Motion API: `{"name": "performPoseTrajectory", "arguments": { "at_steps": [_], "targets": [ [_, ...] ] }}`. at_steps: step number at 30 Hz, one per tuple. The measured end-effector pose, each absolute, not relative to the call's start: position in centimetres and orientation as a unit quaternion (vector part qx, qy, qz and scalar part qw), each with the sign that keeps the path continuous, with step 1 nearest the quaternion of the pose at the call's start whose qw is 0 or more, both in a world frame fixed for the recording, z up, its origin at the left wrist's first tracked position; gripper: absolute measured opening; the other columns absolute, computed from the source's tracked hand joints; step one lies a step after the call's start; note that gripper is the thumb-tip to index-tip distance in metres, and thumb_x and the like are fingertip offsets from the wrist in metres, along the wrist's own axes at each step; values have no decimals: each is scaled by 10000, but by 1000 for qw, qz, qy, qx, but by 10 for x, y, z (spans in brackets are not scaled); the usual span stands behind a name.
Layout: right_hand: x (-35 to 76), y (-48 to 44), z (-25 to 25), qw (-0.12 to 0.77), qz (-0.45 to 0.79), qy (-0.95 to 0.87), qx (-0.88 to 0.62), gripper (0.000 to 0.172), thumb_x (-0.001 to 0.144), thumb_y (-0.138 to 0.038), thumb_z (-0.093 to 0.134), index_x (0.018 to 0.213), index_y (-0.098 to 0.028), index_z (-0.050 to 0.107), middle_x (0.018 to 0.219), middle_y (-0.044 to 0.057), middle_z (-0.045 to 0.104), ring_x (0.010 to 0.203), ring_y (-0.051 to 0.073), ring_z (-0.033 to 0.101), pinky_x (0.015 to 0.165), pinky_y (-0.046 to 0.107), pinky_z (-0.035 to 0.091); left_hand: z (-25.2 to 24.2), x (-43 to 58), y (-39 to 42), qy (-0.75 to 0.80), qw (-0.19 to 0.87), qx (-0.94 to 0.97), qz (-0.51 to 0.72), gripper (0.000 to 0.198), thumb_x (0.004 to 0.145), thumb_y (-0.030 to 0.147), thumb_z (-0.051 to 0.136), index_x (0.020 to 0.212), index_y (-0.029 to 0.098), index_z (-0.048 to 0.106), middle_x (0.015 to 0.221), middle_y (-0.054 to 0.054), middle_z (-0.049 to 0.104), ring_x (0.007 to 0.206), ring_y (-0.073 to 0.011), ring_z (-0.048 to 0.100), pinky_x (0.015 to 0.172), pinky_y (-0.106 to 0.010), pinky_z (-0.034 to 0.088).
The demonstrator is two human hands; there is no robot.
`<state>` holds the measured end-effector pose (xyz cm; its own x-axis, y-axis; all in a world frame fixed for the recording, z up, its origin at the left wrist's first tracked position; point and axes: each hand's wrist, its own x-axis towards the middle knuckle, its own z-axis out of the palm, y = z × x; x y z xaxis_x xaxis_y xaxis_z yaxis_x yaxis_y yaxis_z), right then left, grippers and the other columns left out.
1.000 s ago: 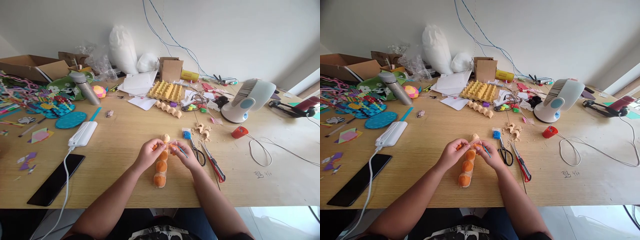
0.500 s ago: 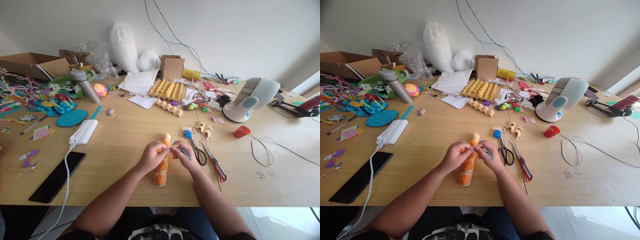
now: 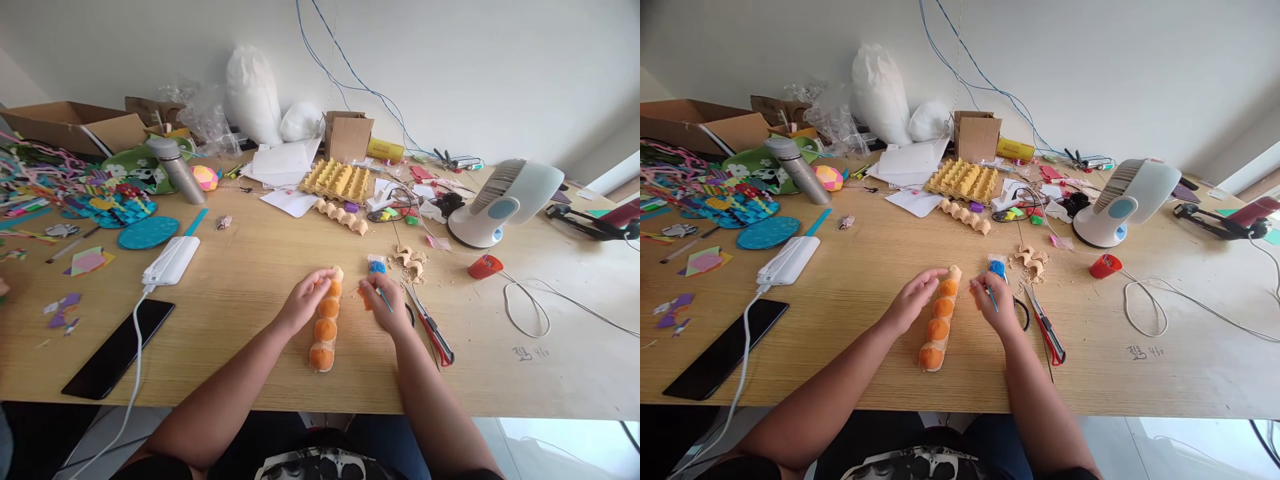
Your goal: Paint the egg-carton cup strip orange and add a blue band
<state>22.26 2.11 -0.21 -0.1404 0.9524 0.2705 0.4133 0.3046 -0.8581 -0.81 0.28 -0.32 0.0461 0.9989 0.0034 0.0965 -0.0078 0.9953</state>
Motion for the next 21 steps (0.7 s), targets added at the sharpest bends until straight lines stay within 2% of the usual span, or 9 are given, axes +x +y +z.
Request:
{"name": "performPoseTrajectory", "arguments": {
  "at_steps": [2, 5, 7, 9, 11, 13, 16, 19, 21],
  "targets": [
    [230, 29, -4, 324, 210, -741, -550, 255, 1043, -347, 591, 844, -230, 699, 877, 97, 755, 847, 265, 673, 788, 382, 487, -7, -11, 9, 524, 522, 462, 489, 417, 1004, 399, 538, 1298, 212, 767, 827, -14, 636, 650, -130, 489, 604, -268, 433],
    [235, 35, -6, 219, 111, -724, -645, 194, 1018, -280, 606, 1068, -188, 770, 1054, 180, 792, 1012, 349, 690, 893, 446, 476, -14, -13, 15, 515, 529, 441, 510, 429, 943, 347, 632, 1339, 222, 740, 886, -1, 638, 657, -103, 489, 637, -252, 457],
    [235, 34, -6, 240, 62, -694, -676, 303, 1018, -325, 628, 1247, -170, 752, 1173, 216, 780, 1127, 394, 674, 969, 494, 464, -17, -11, 16, 506, 511, 448, 531, 428, 898, 368, 723, 1298, 217, 735, 981, -23, 691, 754, -113, 580, 735, -264, 523],
    [231, 32, -5, 307, 60, -692, -650, 341, 1043, -384, 591, 1256, -175, 754, 1187, 210, 775, 1142, 388, 672, 1003, 505, 462, -17, -8, 16, 497, 498, 452, 548, 400, 847, 406, 799, 1186, 203, 740, 1055, -53, 734, 906, -154, 665, 864, -307, 573],
    [223, 28, -4, 376, 134, -716, -572, 353, 1068, -436, 535, 1114, -191, 785, 1086, 173, 786, 1034, 336, 695, 960, 465, 493, -17, -5, 14, 492, 496, 460, 548, 378, 816, 438, 838, 1087, 195, 738, 1082, -76, 762, 1006, -195, 706, 945, -356, 590],
    [214, 24, -5, 407, 274, -720, -491, 392, 1056, -526, 561, 1018, -213, 793, 963, 120, 788, 906, 283, 702, 865, 411, 525, -16, -3, 12, 487, 492, 484, 535, 357, 814, 454, 849, 1036, 194, 747, 1070, -83, 777, 1002, -212, 730, 957, -381, 600],
    [198, 17, -8, 392, 460, -674, -423, 478, 1013, -656, 606, 980, -222, 801, 900, 75, 783, 854, 242, 699, 815, 372, 542, -15, 0, 8, 455, 459, 558, 521, 274, 854, 441, 832, 975, 203, 767, 1015, -74, 771, 920, -203, 737, 873, -360, 611],
    [188, 12, -11, 384, 553, -620, -403, 547, 942, -733, 671, 853, -207, 789, 760, 41, 722, 730, 191, 629, 718, 330, 518, -12, 1, 4, 424, 378, 651, 504, 149, 902, 370, 800, 904, 222, 777, 966, -62, 732, 857, -182, 695, 742, -307, 569],
    [186, 12, -12, 381, 589, -591, -398, 539, 900, -732, 728, 802, -204, 776, 716, 27, 696, 691, 172, 597, 690, 317, 503, -11, 1, 3, 417, 332, 687, 494, 93, 926, 317, 774, 896, 229, 772, 954, -59, 712, 861, -179, 673, 719, -295, 543]
  ]
}}
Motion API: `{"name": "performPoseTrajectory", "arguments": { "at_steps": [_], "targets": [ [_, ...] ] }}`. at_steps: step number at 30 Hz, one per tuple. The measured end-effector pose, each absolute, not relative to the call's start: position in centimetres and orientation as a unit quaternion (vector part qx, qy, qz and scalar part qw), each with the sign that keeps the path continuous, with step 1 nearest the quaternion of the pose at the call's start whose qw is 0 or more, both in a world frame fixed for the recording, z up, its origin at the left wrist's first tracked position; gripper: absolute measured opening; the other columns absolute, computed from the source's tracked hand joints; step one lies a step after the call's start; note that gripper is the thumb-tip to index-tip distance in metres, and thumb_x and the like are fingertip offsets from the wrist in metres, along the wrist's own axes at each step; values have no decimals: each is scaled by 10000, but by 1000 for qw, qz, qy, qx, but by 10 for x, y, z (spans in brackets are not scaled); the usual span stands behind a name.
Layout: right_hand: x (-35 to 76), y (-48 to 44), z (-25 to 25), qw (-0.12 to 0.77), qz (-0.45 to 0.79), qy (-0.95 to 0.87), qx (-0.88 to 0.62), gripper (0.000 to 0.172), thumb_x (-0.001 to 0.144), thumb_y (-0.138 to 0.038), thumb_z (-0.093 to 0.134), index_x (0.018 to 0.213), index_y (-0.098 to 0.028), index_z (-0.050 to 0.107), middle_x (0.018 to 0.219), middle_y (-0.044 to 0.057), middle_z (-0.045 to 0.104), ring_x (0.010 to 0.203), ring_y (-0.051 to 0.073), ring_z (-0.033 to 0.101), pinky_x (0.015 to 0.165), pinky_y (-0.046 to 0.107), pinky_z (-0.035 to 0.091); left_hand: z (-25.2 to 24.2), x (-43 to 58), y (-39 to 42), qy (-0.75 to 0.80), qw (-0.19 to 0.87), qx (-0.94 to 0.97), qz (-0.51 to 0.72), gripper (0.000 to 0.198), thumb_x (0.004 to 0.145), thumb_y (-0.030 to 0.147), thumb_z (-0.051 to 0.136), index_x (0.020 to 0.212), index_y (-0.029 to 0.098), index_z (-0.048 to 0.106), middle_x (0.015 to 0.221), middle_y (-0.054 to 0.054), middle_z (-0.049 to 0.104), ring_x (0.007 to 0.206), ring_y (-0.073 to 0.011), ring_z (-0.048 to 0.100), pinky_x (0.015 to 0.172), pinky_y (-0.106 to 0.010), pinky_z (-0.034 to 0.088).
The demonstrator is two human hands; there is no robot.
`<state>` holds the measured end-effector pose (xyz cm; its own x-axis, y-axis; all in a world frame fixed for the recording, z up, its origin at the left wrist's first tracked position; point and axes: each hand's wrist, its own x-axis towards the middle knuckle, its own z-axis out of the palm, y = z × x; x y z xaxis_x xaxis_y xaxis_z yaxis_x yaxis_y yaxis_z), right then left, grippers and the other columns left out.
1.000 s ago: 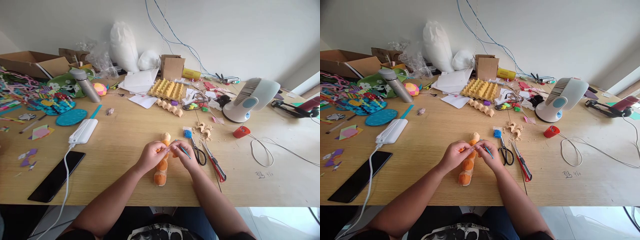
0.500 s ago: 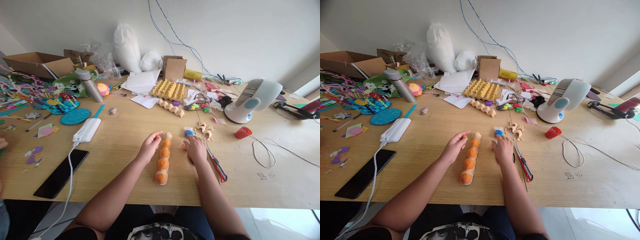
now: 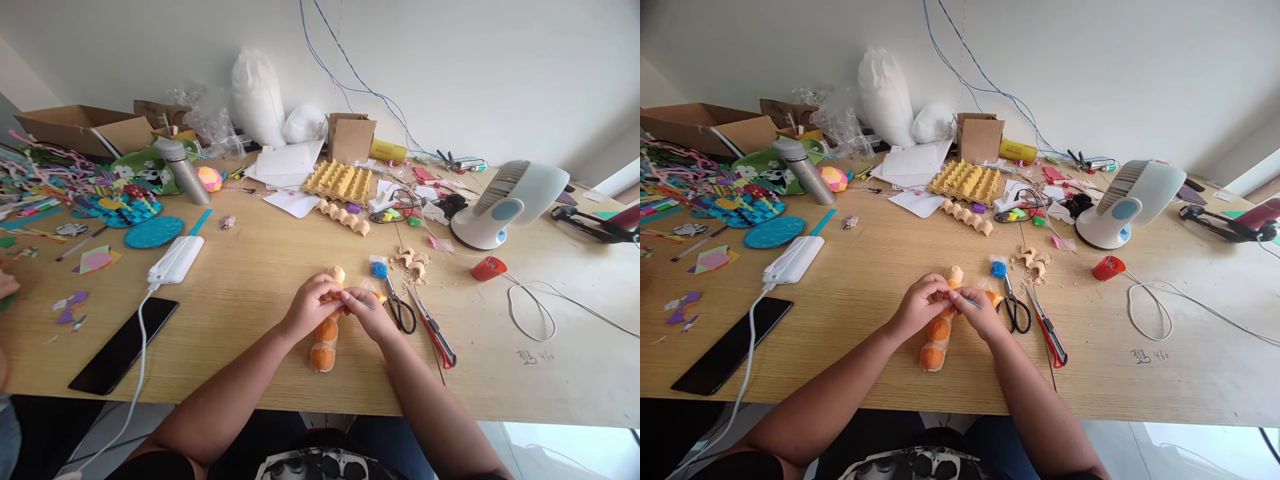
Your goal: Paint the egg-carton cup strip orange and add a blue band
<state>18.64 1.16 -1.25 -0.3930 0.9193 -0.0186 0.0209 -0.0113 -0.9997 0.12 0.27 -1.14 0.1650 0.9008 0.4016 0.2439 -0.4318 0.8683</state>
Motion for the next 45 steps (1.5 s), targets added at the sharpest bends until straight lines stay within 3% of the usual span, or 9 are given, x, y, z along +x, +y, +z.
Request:
{"name": "performPoseTrajectory", "arguments": {
  "at_steps": [2, 5, 11, 17, 22, 27, 30, 34, 45],
  "targets": [
    [187, 13, -14, 382, 601, -576, -402, 535, 865, -733, 764, 767, -207, 762, 696, 20, 684, 670, 165, 579, 671, 314, 491, -12, 0, 3, 415, 319, 698, 488, 98, 921, 293, 782, 1005, 242, 774, 1003, -63, 715, 914, -190, 678, 756, -301, 551],
    [190, 18, -17, 402, 571, -568, -436, 546, 850, -748, 761, 741, -213, 740, 677, 22, 679, 649, 167, 566, 651, 318, 478, -17, -5, 7, 439, 329, 693, 469, 437, 852, 322, 862, 1261, 263, 722, 1148, -85, 727, 1043, -229, 694, 832, -327, 574],
    [195, 27, -20, 446, 464, -567, -514, 460, 881, -663, 754, 783, -213, 743, 749, 56, 737, 718, 206, 639, 705, 344, 506, -37, -17, 23, 599, 270, 632, 411, 371, 943, 324, 727, 1300, 242, 665, 1157, -92, 753, 918, -218, 711, 844, -369, 564],
    [191, 27, -24, 438, 480, -571, -502, 412, 863, -617, 780, 895, -207, 791, 830, 68, 771, 808, 236, 686, 790, 378, 551, -50, -17, 33, 597, 370, 592, 396, 402, 984, 320, 670, 1374, 246, 603, 1104, -92, 803, 1008, -247, 765, 895, -396, 575],
    [190, 27, -25, 464, 565, -502, -463, 438, 770, -590, 890, 967, -213, 785, 918, 56, 775, 854, 215, 681, 838, 364, 563, -43, -14, 31, 589, 335, 581, 451, 397, 942, 290, 719, 1330, 232, 653, 1253, -105, 759, 902, -186, 712, 872, -362, 577],
    [189, 23, -23, 473, 628, -456, -417, 459, 698, -580, 956, 913, -227, 756, 880, 36, 756, 827, 197, 668, 828, 355, 559, -20, -9, 16, 430, 305, 707, 471, 378, 950, 305, 745, 1325, 273, 729, 1313, -111, 735, 1094, -229, 693, 863, -340, 580],
    [187, 20, -23, 463, 627, -468, -416, 456, 712, -618, 939, 824, -216, 755, 786, 29, 728, 745, 178, 616, 759, 343, 532, -12, -5, 10, 401, 287, 738, 460, 258, 959, 265, 742, 1209, 283, 803, 1158, -86, 780, 1099, -242, 712, 978, -392, 579],
    [187, 18, -22, 444, 632, -495, -399, 522, 801, -729, 825, 825, -209, 780, 751, 36, 706, 722, 176, 593, 727, 340, 509, -11, -4, 9, 423, 275, 711, 490, 144, 972, 278, 747, 1082, 264, 840, 998, -68, 788, 931, -212, 726, 895, -371, 595],
    [191, 15, -11, 451, 610, -518, -394, 423, 844, -622, 842, 916, -205, 826, 764, 23, 715, 735, 162, 597, 743, 316, 495, -9, -8, 7, 380, 192, 745, 514, 155, 1008, 285, 735, 1126, 260, 832, 1027, -59, 804, 936, -188, 755, 849, -326, 617]
  ]
}}
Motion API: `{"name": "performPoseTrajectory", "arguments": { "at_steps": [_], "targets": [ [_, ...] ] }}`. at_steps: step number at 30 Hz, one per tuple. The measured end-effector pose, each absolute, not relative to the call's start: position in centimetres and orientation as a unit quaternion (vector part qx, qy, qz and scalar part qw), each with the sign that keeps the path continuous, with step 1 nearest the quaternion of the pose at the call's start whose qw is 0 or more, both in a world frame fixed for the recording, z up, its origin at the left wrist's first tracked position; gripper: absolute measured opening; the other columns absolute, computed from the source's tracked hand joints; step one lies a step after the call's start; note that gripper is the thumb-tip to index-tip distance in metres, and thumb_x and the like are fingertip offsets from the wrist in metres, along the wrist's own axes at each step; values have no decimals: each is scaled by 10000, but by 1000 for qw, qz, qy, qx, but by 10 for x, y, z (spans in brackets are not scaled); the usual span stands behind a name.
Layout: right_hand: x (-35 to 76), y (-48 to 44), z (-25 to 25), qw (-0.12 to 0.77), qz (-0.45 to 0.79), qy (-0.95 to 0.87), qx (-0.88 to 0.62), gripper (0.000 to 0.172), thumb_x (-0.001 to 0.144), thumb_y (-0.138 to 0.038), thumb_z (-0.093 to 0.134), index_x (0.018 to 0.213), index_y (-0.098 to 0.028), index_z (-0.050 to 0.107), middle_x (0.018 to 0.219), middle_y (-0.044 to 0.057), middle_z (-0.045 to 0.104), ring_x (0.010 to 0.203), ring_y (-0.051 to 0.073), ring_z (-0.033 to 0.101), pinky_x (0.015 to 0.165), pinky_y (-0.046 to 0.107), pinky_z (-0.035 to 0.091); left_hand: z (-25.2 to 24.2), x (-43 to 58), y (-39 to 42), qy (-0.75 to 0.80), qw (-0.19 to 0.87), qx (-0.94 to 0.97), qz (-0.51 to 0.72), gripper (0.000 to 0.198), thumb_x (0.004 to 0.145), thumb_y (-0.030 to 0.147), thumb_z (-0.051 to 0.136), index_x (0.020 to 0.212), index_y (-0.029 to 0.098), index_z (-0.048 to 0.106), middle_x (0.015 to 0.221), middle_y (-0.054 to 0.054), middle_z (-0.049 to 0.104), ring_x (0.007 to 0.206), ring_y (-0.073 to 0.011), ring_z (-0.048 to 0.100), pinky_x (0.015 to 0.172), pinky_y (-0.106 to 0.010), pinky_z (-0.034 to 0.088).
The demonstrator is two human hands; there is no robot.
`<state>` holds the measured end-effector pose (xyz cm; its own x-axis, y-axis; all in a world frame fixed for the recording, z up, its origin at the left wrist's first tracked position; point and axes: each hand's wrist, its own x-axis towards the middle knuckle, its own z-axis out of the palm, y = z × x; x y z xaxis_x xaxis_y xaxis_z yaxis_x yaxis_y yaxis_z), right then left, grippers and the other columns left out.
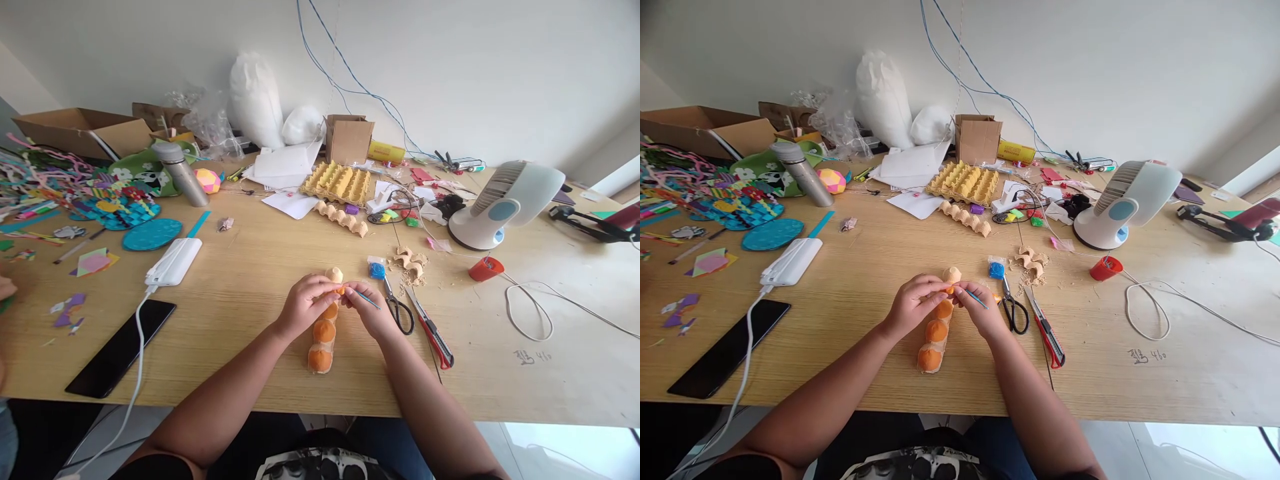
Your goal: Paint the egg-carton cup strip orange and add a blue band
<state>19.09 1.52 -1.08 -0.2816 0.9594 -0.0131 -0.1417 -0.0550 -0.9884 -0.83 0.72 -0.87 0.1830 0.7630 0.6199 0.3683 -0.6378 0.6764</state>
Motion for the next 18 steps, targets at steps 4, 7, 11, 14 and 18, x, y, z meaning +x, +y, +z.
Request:
{"name": "performPoseTrajectory", "arguments": {
  "at_steps": [4, 7, 11, 14, 18],
  "targets": [
    [189, 14, -11, 443, 592, -547, -393, 461, 890, -660, 784, 940, -203, 830, 767, 36, 723, 752, 178, 620, 758, 331, 517, -12, -8, 9, 351, 147, 750, 541, 85, 993, 251, 759, 1061, 244, 810, 976, -31, 767, 877, -152, 734, 792, -279, 609],
    [188, 11, -11, 431, 602, -558, -375, 515, 930, -705, 714, 935, -205, 835, 785, 52, 739, 765, 189, 637, 770, 341, 534, -15, -7, 8, 362, 107, 757, 533, 229, 995, 235, 754, 1222, 251, 774, 1009, -37, 734, 892, -155, 716, 802, -288, 605],
    [189, 9, -8, 422, 601, -577, -358, 515, 933, -709, 712, 935, -211, 842, 836, 62, 762, 797, 199, 650, 780, 341, 539, -16, -7, 7, 367, 58, 771, 517, 243, 1012, 230, 731, 1248, 266, 775, 945, -20, 665, 859, -148, 666, 794, -285, 578],
    [190, 9, -7, 421, 580, -591, -370, 481, 899, -688, 766, 888, -212, 839, 804, 46, 742, 768, 189, 620, 762, 331, 523, -14, -6, 5, 366, 37, 776, 512, 133, 997, 267, 757, 1123, 238, 792, 847, 0, 607, 783, -139, 615, 743, -272, 547],
    [189, 11, -11, 423, 566, -587, -396, 529, 878, -723, 763, 792, -204, 806, 716, 35, 692, 702, 179, 575, 684, 315, 477, -12, -4, 3, 369, 36, 785, 496, 167, 985, 286, 775, 1140, 227, 773, 884, -15, 655, 826, -157, 646, 764, -285, 559]
  ]
}}
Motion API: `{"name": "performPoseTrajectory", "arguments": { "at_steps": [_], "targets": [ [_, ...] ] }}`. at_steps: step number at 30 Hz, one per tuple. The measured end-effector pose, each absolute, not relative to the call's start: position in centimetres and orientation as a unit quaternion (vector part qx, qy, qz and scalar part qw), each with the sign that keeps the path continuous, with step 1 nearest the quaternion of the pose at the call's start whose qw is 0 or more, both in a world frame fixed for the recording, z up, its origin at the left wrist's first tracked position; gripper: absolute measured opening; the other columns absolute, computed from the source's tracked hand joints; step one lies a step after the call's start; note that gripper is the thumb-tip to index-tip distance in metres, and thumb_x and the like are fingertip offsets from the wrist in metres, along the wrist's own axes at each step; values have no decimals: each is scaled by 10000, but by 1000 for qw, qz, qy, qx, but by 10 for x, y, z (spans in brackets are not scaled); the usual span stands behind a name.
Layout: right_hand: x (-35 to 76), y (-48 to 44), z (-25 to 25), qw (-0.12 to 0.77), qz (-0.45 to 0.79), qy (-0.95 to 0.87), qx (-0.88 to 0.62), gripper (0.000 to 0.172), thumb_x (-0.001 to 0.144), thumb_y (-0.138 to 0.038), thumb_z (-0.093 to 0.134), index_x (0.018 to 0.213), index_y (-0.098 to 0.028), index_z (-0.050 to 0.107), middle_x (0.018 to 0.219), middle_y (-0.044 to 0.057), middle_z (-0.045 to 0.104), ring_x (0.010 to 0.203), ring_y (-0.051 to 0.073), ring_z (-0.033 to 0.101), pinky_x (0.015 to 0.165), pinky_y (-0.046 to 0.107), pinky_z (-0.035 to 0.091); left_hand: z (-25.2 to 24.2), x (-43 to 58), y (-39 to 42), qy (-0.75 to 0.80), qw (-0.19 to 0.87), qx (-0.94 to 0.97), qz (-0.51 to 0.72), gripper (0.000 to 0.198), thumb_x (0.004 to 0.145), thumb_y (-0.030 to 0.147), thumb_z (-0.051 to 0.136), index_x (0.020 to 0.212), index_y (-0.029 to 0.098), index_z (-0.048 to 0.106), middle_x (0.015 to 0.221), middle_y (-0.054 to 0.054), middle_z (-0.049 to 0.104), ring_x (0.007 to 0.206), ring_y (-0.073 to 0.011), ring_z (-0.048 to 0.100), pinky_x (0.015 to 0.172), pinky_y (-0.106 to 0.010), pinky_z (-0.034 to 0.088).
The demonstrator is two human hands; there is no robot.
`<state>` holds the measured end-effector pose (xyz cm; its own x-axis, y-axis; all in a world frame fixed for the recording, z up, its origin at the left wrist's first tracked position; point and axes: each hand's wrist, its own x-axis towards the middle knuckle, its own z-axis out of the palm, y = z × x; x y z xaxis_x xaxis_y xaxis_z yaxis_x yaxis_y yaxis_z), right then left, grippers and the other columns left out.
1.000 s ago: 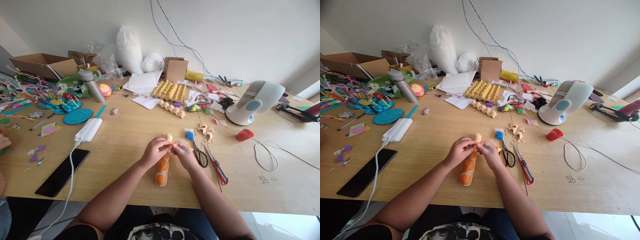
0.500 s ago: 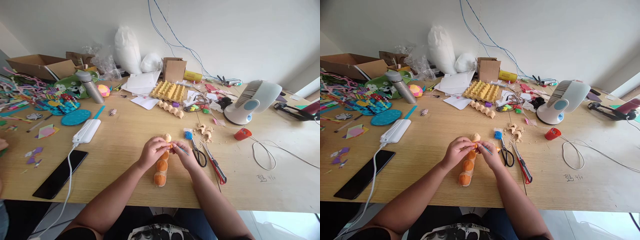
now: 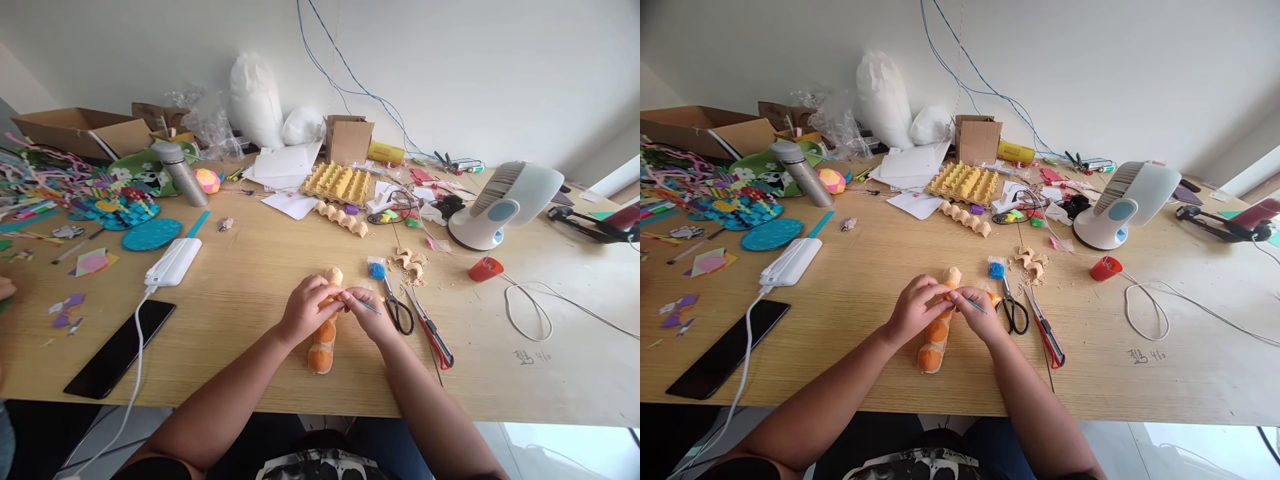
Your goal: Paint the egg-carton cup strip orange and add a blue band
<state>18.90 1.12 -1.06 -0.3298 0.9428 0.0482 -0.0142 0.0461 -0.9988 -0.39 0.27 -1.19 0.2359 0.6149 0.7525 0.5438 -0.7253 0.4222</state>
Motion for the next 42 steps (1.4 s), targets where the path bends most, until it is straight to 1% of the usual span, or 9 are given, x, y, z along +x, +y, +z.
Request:
{"name": "performPoseTrajectory", "arguments": {
  "at_steps": [3, 8, 13, 17, 22, 30, 33, 38, 42],
  "targets": [
    [188, 12, -13, 419, 544, -607, -400, 593, 895, -767, 711, 723, -202, 764, 657, 26, 637, 657, 171, 532, 645, 314, 435, -10, -3, 2, 360, 29, 793, 490, 186, 1001, 260, 746, 1184, 234, 765, 934, -28, 689, 864, -167, 661, 790, -294, 569],
    [188, 11, -12, 411, 563, -601, -391, 611, 918, -779, 672, 747, -200, 764, 698, 40, 673, 666, 169, 533, 650, 316, 413, -7, -4, 2, 356, 13, 785, 506, 83, 999, 268, 756, 1053, 207, 770, 874, -17, 680, 814, -153, 634, 761, -282, 549],
    [191, 9, -13, 382, 696, -512, -329, 508, 739, -687, 908, 803, -195, 800, 669, 2, 638, 634, 132, 478, 642, 295, 373, -6, -8, -1, 318, 0, 791, 523, 110, 963, 308, 805, 996, 208, 774, 791, 2, 636, 757, -146, 577, 716, -281, 511],
    [191, 9, -17, 389, 713, -486, -323, 470, 744, -637, 928, 740, -192, 776, 632, -16, 593, 623, 117, 428, 634, 293, 338, -5, -8, -2, 308, -29, 796, 521, 251, 975, 389, 786, 1164, 224, 785, 837, -13, 660, 780, -157, 591, 734, -293, 532],
    [191, 12, -21, 406, 681, -500, -348, 473, 768, -647, 908, 760, -193, 774, 646, -20, 567, 636, 121, 418, 629, 293, 322, -6, -6, -2, 314, -41, 811, 492, 264, 1030, 280, 715, 1290, 267, 755, 945, -26, 719, 831, -162, 639, 776, -304, 564],
    [199, 12, -9, 380, 605, -609, -344, 499, 888, -684, 781, 810, -192, 791, 699, 9, 610, 718, 164, 508, 699, 313, 408, -3, -10, 2, 322, -36, 801, 503, 110, 990, 288, 773, 1067, 210, 778, 860, -17, 734, 777, -154, 621, 731, -287, 529],
    [197, 10, -10, 384, 635, -576, -343, 494, 835, -691, 828, 869, -199, 811, 682, -5, 588, 685, 153, 478, 677, 311, 387, -3, -10, 1, 315, -34, 798, 513, 103, 990, 311, 775, 1030, 217, 788, 817, -12, 719, 747, -149, 608, 710, -282, 519],
    [193, 10, -17, 403, 678, -497, -361, 486, 736, -665, 909, 821, -203, 786, 673, -12, 589, 648, 136, 442, 645, 300, 348, -7, -8, 0, 325, 2, 796, 510, 194, 1027, 322, 723, 1191, 242, 788, 902, -31, 748, 811, -161, 671, 754, -299, 574],
    [194, 11, -11, 414, 625, -527, -401, 467, 799, -660, 856, 795, -201, 773, 657, -12, 582, 650, 142, 451, 646, 303, 347, -9, -7, 2, 346, 55, 785, 510, 281, 1010, 346, 746, 1271, 248, 775, 1013, -53, 789, 917, -191, 729, 822, -338, 615]
  ]
}}
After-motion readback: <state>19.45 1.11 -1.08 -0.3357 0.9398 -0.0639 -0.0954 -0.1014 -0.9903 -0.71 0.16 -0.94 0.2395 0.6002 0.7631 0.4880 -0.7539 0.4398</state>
